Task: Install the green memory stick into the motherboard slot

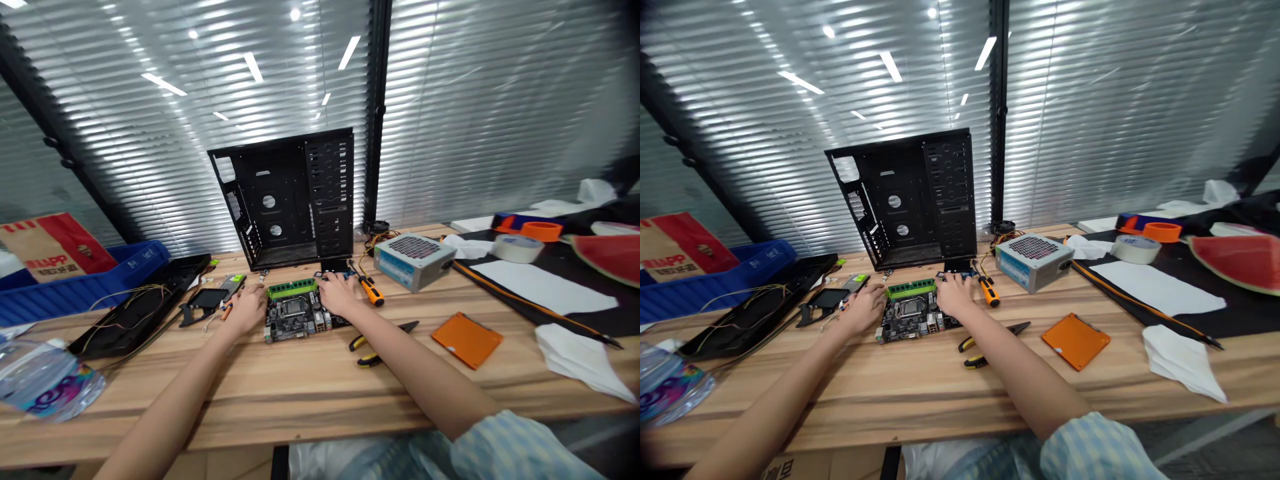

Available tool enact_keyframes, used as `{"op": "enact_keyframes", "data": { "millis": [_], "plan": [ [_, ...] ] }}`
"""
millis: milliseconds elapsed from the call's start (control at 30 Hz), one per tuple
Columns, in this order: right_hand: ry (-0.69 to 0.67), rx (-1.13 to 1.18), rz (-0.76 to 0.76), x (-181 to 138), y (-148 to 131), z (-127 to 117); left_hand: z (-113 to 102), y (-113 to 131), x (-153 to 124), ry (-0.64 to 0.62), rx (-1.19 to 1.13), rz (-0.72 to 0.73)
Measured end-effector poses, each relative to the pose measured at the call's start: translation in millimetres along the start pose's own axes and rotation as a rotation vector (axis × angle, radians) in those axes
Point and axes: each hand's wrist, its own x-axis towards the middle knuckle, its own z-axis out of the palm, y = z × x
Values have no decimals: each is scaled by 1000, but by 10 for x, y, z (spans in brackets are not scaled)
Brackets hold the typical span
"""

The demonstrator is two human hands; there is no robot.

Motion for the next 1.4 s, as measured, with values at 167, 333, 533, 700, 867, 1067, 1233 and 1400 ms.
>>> {"op": "enact_keyframes", "data": {
  "millis": [167, 333, 533, 700, 867, 1067, 1233, 1400],
  "plan": [
    [-1, -2, 26, -2, -14, 0, -36, 30, -20, 4, 36, -15],
    [5, -5, 38, -8, -22, -21, -91, 100, -45, 22, 78, -48],
    [-23, -22, 56, -24, -36, -77, -133, 133, -64, 4, 93, -57],
    [3, -15, 56, -25, -39, -78, -148, 134, -65, 13, 127, -59],
    [67, 16, 67, -8, -25, -53, -169, 136, -58, 45, 112, -62],
    [62, 28, 45, 11, -25, -16, -130, 102, -28, 72, -1, -24],
    [51, 22, 21, 14, -28, 0, -89, 84, -3, 69, -38, 34],
    [99, 16, 24, 2, -22, -20, -107, 104, -32, 102, -11, -46]
  ]
}}
